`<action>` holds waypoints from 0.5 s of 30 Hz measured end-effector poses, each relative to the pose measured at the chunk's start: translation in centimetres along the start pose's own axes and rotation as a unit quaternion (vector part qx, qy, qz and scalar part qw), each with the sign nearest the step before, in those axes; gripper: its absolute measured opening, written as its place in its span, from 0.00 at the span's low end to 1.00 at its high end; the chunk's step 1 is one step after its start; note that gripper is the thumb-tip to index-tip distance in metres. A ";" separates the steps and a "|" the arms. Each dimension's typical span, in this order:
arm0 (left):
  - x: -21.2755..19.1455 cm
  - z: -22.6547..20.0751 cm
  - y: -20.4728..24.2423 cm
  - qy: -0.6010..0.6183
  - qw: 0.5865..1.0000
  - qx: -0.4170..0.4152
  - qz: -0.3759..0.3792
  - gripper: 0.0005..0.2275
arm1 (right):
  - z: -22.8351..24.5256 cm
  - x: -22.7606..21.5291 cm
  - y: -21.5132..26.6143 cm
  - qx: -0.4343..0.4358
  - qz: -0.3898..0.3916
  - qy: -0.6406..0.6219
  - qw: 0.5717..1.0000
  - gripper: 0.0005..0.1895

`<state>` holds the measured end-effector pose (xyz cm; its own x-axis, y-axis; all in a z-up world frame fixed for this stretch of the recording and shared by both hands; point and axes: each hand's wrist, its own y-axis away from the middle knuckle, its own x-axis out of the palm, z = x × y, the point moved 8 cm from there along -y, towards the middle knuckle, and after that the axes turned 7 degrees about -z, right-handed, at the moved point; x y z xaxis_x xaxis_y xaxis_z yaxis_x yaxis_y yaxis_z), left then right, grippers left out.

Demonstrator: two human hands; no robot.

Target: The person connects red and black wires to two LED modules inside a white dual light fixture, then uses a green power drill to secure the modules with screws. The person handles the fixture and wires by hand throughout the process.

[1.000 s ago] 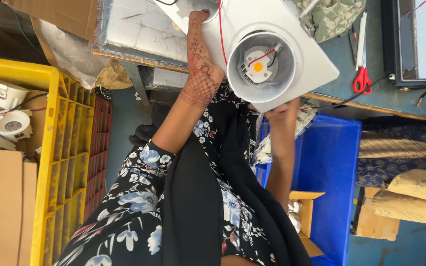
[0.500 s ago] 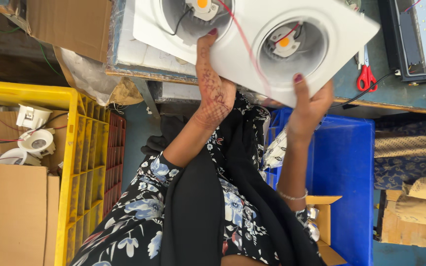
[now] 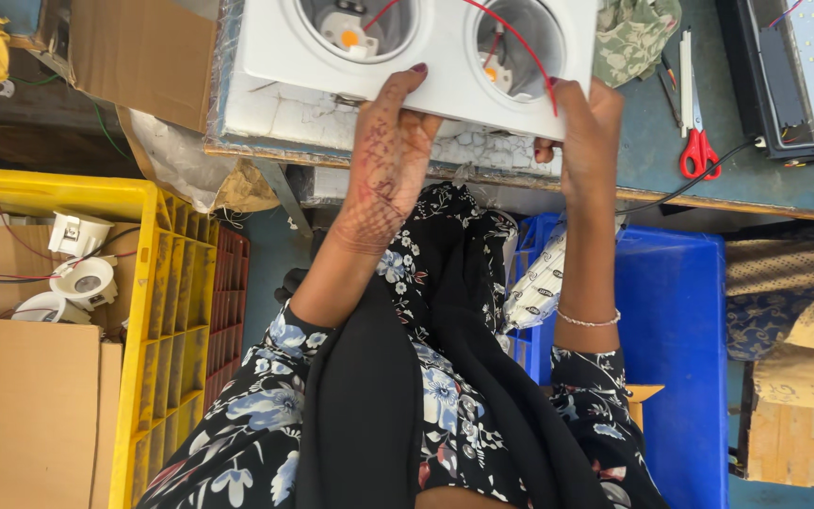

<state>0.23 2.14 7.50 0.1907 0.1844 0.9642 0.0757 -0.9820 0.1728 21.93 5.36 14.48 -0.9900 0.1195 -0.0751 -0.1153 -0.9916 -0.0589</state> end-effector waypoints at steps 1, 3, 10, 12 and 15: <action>-0.2 -0.4 -0.1 -0.005 1.000 0.008 0.012 0.06 | -0.4 0.3 -0.3 0.008 0.009 0.000 1.000 0.12; -0.9 -1.2 -0.3 -0.018 0.999 0.025 0.034 0.08 | -1.2 1.0 -0.7 0.022 0.017 0.007 1.000 0.13; -2.9 -2.3 -1.9 -0.037 0.997 -0.058 -0.032 0.13 | -3.7 3.3 -1.4 0.039 0.023 0.047 0.998 0.13; -2.1 -3.6 0.1 -0.110 0.989 -0.102 0.020 0.15 | -4.0 3.2 -1.0 0.033 0.032 0.058 0.997 0.13; 2.3 -6.7 5.5 -0.383 0.843 -0.109 0.361 0.25 | -3.9 3.2 -0.9 0.027 0.046 0.067 0.996 0.13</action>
<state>-5.46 -3.10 11.98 0.6931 -0.5746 0.4353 -0.4968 -0.8183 -0.2891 19.14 6.84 10.42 -0.9774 0.0303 -0.2092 -0.0327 -0.9994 0.0076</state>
